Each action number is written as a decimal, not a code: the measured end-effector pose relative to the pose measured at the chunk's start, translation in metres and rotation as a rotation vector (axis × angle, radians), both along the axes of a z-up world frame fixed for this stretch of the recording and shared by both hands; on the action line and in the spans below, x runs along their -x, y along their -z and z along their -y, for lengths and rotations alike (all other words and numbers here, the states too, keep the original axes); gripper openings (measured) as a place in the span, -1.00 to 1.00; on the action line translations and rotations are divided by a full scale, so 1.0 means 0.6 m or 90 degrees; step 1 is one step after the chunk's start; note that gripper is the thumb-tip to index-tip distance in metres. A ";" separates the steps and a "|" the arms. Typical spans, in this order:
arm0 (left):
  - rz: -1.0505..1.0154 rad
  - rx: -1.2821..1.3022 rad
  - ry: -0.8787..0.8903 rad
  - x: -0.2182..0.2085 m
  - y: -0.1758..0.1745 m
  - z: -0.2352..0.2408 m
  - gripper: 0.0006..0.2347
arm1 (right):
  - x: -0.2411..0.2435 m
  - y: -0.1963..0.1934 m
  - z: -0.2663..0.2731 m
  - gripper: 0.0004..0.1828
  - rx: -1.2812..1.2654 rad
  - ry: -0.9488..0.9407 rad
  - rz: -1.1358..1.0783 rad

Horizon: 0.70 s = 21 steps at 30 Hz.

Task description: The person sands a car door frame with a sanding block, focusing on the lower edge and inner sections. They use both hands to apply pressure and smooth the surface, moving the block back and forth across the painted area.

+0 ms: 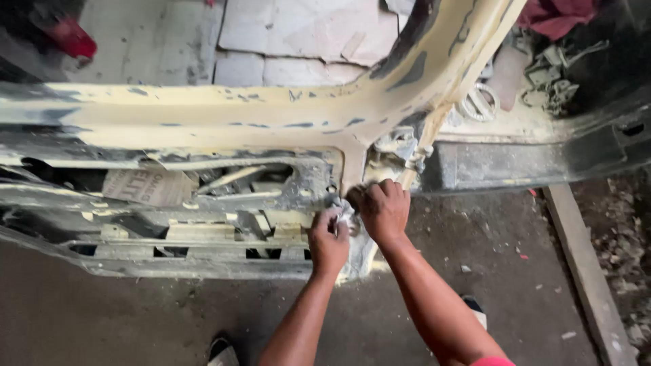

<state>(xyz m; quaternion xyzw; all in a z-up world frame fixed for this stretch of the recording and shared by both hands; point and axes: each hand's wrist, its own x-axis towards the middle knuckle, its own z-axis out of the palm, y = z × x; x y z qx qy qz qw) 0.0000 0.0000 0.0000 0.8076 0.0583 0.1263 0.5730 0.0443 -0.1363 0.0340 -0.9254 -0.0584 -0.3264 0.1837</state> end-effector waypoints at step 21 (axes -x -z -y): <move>0.086 -0.032 -0.018 -0.011 -0.009 -0.008 -0.80 | 0.005 -0.027 -0.044 -0.65 -0.202 0.050 -0.060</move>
